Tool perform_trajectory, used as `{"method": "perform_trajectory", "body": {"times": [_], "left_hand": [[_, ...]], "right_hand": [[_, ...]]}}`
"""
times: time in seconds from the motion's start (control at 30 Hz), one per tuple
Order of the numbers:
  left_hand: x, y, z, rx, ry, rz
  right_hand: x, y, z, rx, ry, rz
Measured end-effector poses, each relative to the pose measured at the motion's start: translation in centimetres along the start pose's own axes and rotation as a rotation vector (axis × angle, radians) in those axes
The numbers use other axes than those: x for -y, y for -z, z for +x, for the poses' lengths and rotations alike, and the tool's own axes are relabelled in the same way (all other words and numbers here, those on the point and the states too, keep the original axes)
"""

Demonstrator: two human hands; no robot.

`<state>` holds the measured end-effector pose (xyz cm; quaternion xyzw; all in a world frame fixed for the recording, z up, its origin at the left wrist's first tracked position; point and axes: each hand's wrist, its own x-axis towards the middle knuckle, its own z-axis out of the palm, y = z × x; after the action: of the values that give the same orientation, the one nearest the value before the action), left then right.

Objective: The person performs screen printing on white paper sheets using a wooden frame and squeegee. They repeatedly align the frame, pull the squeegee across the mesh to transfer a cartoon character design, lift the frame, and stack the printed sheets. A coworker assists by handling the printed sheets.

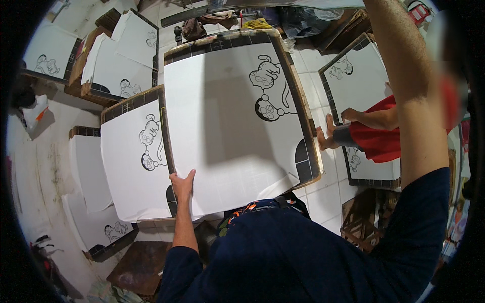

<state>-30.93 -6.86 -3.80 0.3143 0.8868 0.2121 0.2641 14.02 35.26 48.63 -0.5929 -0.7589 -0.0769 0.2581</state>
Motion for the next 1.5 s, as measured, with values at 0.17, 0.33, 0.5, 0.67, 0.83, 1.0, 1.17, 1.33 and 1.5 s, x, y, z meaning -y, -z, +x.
{"method": "perform_trajectory", "body": {"times": [0.17, 0.33, 0.5, 0.67, 0.83, 1.0, 1.17, 1.33, 1.5], "left_hand": [[1.7, -0.9, 1.3, -0.024, -0.061, 0.114], [-3.2, -0.5, 0.1, -0.139, -0.162, 0.235], [-23.9, -0.5, -8.0, 0.293, -0.664, -0.669], [-33.7, -1.4, -17.4, 0.697, 0.112, -1.744], [-25.7, -9.5, -15.1, 0.632, 0.521, -1.341], [-18.6, -12.7, -12.0, 0.767, 0.465, -0.889], [-16.4, -12.6, -11.8, 0.178, -0.494, 0.044], [-15.7, -15.6, -10.2, 0.018, -0.86, 0.151], [-14.6, -16.4, -9.9, 0.004, -0.867, 0.173]], "right_hand": [[0.5, 0.0, -0.8, -0.008, -0.055, -0.086], [0.5, -0.9, -5.8, 0.025, -0.048, 0.045], [-0.5, -5.5, -17.0, -0.037, 0.05, -0.035], [-1.5, -13.2, -30.6, -0.312, 0.3, 0.055], [-1.0, -21.4, -42.4, 0.078, 0.139, 0.105], [-2.5, -26.8, -44.6, 0.247, 0.121, 0.106], [-4.0, -28.1, -41.0, 0.48, 0.15, 0.09], [-5.8, -32.8, -32.1, 0.144, 0.218, 0.135], [-8.5, -40.7, -24.1, -0.072, 0.204, 0.107]]}}
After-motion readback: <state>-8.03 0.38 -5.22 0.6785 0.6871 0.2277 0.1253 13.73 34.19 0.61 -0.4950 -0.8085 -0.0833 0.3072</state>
